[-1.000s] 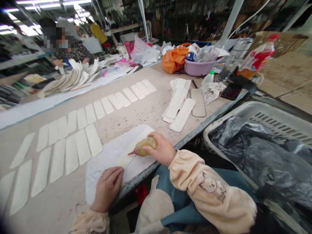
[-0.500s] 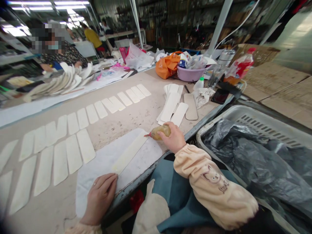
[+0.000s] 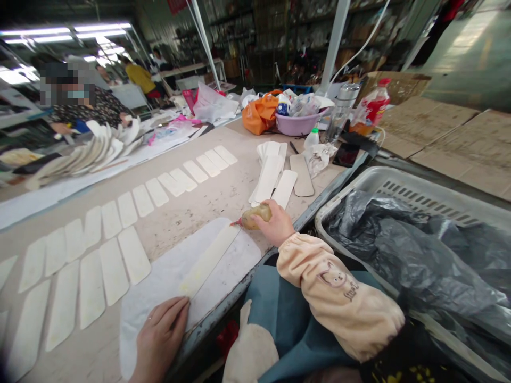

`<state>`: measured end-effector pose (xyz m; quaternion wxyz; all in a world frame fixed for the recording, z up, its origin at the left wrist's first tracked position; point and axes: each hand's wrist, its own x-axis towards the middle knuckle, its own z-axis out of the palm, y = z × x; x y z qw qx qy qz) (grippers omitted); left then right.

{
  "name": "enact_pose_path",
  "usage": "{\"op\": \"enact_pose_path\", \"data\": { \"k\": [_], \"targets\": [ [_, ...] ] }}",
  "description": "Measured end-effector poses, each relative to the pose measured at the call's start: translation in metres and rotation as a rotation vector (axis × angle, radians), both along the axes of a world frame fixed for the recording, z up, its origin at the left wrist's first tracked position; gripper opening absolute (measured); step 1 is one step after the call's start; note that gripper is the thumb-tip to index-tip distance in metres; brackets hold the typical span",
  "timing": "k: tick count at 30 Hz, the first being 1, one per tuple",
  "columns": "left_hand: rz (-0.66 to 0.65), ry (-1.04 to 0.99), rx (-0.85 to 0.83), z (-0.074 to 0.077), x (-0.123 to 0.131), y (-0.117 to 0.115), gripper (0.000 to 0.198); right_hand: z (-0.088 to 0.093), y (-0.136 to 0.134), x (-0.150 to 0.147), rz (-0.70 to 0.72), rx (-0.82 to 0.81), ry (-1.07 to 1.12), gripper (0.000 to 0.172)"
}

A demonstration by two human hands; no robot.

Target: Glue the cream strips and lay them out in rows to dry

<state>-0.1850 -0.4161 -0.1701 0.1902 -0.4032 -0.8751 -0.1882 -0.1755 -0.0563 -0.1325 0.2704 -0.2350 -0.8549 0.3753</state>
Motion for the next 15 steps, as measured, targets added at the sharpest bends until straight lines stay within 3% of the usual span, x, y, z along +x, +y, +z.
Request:
{"op": "enact_pose_path", "data": {
  "k": [10,15],
  "targets": [
    [-0.061,-0.001,-0.135,0.003,-0.01,0.001,0.011,0.003,0.001,0.037,-0.007,-0.017,0.019,0.042],
    [-0.059,-0.002,-0.161,0.008,-0.011,0.008,0.009,0.005,-0.001,0.047,0.029,-0.185,0.044,0.042]
  ]
}}
